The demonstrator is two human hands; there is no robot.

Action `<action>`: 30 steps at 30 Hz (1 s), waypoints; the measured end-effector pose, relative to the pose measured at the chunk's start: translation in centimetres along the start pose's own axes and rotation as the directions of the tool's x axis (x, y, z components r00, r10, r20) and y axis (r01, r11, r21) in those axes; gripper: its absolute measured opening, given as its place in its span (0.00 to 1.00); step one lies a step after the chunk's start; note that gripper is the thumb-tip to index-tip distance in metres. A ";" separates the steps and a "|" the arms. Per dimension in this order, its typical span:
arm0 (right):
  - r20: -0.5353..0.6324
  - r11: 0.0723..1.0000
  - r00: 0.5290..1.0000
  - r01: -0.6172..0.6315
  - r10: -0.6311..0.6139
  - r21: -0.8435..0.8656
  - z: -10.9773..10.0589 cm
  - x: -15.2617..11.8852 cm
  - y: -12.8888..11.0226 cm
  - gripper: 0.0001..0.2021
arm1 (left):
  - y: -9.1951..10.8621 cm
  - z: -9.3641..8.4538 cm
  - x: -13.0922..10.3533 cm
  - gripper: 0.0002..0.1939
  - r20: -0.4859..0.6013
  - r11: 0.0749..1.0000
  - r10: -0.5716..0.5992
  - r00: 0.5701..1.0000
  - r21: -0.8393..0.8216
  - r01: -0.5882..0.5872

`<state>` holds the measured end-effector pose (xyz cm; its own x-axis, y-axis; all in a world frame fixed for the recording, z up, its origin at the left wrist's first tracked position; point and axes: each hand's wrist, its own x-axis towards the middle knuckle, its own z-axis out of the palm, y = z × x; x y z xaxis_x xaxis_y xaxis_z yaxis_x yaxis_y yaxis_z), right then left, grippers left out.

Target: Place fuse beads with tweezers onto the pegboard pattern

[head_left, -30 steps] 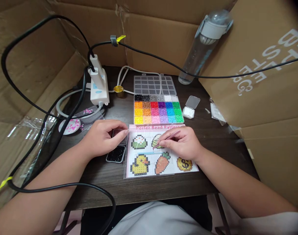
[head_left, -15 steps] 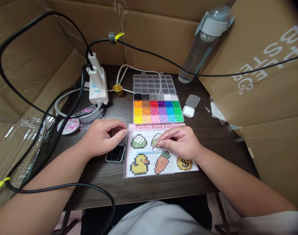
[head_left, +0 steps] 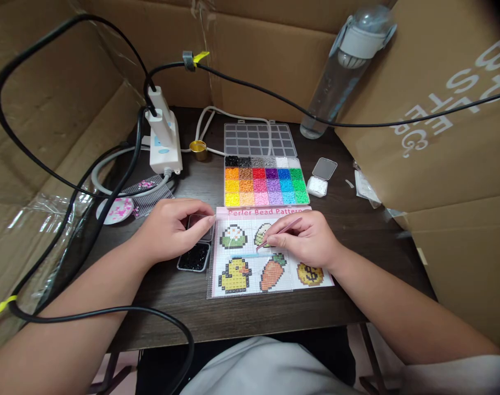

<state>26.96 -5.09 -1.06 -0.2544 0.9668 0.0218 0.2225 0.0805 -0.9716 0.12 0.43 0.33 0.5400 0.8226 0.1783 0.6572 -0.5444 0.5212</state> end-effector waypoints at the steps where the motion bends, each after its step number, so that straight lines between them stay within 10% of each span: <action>1: 0.003 1.000 1.000 -0.001 0.001 -0.001 0.0 0.0 0.0 0.04 | 0.0 0.0 0.0 0.15 0.001 1.000 0.003 1.000 -0.001 -0.003; 30: 0.012 1.000 1.000 0.013 -0.013 0.016 -0.2 0.0 -0.1 0.04 | -0.2 0.1 -0.1 0.12 -0.016 0.999 0.042 0.999 0.003 -0.042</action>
<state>27.09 -5.01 -0.96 -0.2682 0.9628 0.0320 0.2038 0.0891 -0.9749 -0.05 0.43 0.12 0.5585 0.8015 0.2138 0.6355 -0.5791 0.5107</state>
